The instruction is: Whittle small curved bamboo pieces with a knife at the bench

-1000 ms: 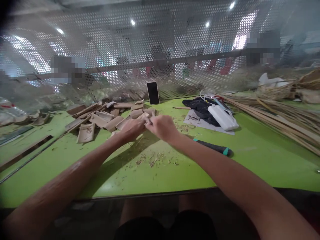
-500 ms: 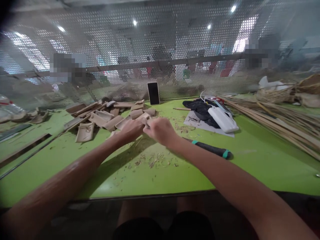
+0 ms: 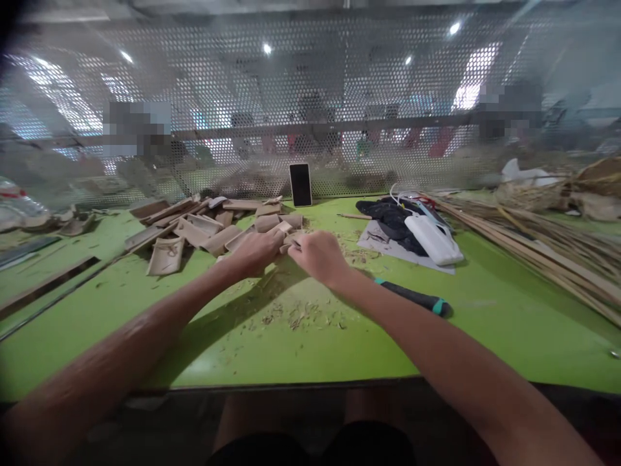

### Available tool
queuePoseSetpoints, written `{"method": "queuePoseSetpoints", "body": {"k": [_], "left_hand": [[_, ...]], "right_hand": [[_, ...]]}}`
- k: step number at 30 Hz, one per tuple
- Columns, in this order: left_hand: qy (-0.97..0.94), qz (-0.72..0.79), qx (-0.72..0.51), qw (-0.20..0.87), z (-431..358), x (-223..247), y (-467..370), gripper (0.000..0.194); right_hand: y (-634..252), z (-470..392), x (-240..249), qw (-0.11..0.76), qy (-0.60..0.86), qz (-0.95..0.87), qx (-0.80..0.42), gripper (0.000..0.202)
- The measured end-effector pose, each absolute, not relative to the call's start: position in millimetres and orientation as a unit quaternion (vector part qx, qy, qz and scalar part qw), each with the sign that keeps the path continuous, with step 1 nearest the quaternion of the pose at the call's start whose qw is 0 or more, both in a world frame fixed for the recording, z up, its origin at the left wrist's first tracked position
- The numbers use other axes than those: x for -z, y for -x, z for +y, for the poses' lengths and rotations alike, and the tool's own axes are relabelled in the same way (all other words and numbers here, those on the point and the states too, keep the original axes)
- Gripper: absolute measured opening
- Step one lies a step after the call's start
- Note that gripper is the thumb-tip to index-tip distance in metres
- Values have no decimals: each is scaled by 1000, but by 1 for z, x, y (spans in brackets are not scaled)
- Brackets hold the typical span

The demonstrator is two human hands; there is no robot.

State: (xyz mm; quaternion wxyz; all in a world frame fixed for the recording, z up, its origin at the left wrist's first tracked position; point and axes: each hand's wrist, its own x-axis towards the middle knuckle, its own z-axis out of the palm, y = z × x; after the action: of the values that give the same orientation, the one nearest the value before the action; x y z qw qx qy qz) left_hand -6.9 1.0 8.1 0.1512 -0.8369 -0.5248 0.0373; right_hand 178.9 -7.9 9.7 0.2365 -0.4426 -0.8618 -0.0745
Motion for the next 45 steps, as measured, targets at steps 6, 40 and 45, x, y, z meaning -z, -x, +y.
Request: {"method": "queuePoseSetpoints", "body": {"k": [6, 40, 45], "left_hand": [[831, -535, 0, 155, 6, -3, 9, 31], [842, -520, -10, 143, 3, -8, 6, 30], [856, -485, 44, 174, 4, -3, 6, 43]], "right_hand": [[-178, -7, -6, 258, 467, -840, 101, 30], [-174, -12, -7, 266, 437, -853, 104, 30], [-179, 0, -3, 253, 498, -823, 104, 31]]}}
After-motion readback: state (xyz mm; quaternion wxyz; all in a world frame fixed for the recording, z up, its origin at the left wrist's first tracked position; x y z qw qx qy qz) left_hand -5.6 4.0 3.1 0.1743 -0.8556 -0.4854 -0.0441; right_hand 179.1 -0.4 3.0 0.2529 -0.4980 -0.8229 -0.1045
